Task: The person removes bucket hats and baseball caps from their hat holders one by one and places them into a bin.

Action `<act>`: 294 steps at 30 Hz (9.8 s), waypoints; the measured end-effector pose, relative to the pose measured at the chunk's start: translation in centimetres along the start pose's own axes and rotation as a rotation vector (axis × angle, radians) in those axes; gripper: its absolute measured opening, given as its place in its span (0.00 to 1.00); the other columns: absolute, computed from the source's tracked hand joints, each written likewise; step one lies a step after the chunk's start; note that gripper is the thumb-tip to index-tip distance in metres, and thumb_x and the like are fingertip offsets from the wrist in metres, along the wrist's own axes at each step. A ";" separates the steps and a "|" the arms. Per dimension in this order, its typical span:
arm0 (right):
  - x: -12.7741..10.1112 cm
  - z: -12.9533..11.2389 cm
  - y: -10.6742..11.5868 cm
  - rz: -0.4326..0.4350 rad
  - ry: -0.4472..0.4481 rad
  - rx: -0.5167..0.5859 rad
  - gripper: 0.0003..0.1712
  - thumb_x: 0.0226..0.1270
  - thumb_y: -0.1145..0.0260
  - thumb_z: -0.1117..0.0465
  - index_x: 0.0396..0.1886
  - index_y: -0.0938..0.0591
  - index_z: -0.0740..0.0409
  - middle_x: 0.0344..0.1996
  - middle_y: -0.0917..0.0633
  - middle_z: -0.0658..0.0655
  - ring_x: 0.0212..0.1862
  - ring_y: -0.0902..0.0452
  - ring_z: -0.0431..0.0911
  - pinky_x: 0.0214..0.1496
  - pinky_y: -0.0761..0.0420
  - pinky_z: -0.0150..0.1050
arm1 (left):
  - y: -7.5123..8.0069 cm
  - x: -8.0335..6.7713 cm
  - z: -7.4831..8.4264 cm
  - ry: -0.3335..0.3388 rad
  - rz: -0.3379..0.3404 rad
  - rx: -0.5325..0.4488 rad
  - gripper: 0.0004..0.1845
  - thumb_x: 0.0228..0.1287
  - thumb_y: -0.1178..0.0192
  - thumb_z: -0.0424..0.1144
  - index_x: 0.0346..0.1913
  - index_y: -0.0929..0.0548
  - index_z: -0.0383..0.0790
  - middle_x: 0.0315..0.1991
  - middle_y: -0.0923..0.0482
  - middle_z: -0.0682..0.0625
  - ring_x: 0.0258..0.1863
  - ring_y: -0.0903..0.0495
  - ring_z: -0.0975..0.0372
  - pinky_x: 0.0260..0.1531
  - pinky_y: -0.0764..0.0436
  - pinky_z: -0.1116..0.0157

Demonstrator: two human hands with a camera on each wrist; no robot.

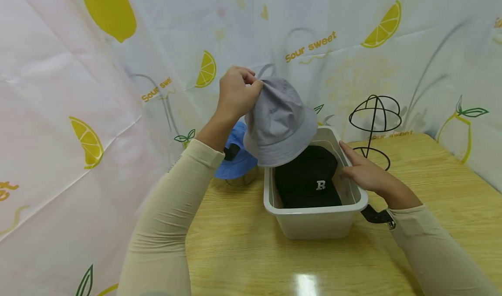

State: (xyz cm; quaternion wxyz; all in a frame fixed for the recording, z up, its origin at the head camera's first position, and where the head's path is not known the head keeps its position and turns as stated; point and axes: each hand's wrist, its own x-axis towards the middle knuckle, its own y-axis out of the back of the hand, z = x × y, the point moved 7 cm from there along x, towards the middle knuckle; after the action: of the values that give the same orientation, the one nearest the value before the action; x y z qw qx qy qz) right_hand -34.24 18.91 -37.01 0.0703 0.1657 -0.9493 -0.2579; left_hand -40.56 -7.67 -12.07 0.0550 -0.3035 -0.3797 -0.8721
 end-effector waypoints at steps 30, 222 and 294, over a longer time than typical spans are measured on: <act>0.3 -0.3 0.2 0.009 0.061 0.006 0.52 0.74 0.49 0.68 0.84 0.71 0.53 0.84 0.68 0.64 0.83 0.72 0.68 0.76 0.57 0.75 | -6.7 -3.3 0.1 0.249 -0.203 -0.484 0.09 0.70 0.34 0.36 0.31 0.17 0.35 0.60 0.20 0.47 0.53 0.16 0.57 0.42 0.12 0.62; 0.1 0.3 0.0 -0.021 -0.015 0.022 0.52 0.75 0.49 0.66 0.84 0.73 0.48 0.83 0.69 0.65 0.79 0.59 0.77 0.63 0.32 0.77 | -22.7 -12.3 -2.6 -0.616 -1.177 1.084 0.60 0.47 0.32 0.77 0.82 0.39 0.55 0.83 0.44 0.52 0.79 0.37 0.55 0.74 0.31 0.58; -0.2 -0.2 0.0 -0.017 -0.009 0.011 0.51 0.76 0.50 0.66 0.84 0.72 0.51 0.83 0.70 0.66 0.81 0.67 0.75 0.70 0.44 0.78 | -8.1 -2.9 -7.8 -0.213 -0.912 0.693 0.59 0.61 0.33 0.67 0.85 0.51 0.47 0.85 0.57 0.42 0.84 0.51 0.49 0.80 0.46 0.51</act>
State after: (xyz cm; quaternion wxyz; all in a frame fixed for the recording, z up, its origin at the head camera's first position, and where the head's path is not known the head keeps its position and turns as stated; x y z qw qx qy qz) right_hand -33.96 18.85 -36.84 0.0629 0.1730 -0.9495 -0.2543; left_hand -44.67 -7.82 -22.92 -0.2686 -0.1597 -0.7388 -0.5970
